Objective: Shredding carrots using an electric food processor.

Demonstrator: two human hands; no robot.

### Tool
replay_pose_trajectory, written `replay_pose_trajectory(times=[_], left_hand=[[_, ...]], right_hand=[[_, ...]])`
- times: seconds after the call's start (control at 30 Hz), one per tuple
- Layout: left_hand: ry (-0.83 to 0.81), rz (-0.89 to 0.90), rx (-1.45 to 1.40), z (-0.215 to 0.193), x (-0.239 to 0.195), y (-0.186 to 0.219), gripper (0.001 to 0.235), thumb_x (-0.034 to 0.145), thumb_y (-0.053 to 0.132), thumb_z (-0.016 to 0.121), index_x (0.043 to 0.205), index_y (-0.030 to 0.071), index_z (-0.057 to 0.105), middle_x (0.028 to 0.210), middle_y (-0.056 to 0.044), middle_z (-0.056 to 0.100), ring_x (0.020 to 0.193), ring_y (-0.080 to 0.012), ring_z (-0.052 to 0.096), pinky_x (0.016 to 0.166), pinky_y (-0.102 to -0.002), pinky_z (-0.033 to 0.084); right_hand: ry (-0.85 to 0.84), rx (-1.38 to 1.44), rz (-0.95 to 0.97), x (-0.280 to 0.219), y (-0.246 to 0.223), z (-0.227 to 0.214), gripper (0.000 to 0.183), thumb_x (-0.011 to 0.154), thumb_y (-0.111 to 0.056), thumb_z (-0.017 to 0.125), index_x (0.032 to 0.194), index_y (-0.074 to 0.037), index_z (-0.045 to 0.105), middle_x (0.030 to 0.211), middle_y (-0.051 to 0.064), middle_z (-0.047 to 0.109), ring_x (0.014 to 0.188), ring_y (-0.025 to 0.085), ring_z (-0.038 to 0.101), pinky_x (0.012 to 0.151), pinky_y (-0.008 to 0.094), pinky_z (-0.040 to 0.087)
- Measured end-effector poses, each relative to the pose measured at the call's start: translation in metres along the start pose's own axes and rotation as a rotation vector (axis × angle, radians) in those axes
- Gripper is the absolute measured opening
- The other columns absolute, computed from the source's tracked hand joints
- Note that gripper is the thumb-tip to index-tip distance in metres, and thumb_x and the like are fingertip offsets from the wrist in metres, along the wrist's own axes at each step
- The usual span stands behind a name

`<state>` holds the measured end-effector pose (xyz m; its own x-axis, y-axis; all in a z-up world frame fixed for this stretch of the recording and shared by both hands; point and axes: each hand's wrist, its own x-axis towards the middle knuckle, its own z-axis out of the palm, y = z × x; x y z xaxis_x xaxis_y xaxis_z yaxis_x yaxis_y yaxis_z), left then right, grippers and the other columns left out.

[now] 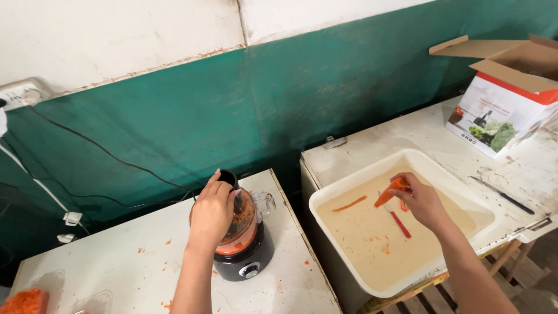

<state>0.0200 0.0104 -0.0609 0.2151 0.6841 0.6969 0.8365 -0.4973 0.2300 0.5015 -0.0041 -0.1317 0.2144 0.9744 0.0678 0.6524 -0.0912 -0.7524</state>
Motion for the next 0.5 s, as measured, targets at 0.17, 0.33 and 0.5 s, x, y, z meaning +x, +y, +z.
replay_pose_trajectory(times=[0.17,0.33,0.5], left_hand=[[0.014,0.02,-0.005,-0.008,0.005,0.002,0.013,0.089,0.009,0.072,0.095,-0.002,0.067,0.099,-0.019,0.071,0.124,-0.04,0.062,0.098,-0.047,0.053],[0.023,0.043,0.002,-0.008,0.004,0.001,0.014,0.087,0.008,0.073,0.093,-0.002,0.066,0.1,-0.019,0.071,0.124,-0.0401,0.062,0.098,-0.048,0.053],[0.023,0.046,-0.008,-0.006,0.002,-0.002,0.014,0.085,0.009,0.074,0.093,-0.001,0.066,0.1,-0.019,0.071,0.125,-0.0396,0.062,0.097,-0.048,0.053]], right_hand=[[0.155,-0.019,-0.145,0.007,-0.003,0.012,0.035,0.092,-0.022,0.072,0.124,-0.01,0.065,0.095,0.011,0.072,0.082,0.024,0.066,0.077,0.036,0.052],[0.196,-0.041,-0.192,0.013,-0.004,0.023,0.033,0.091,-0.02,0.072,0.123,-0.012,0.066,0.096,0.011,0.072,0.085,0.026,0.067,0.078,0.037,0.053],[0.21,-0.085,-0.126,0.024,0.0,0.034,0.037,0.093,-0.027,0.071,0.128,-0.016,0.063,0.1,0.011,0.076,0.088,0.028,0.072,0.077,0.041,0.054]])
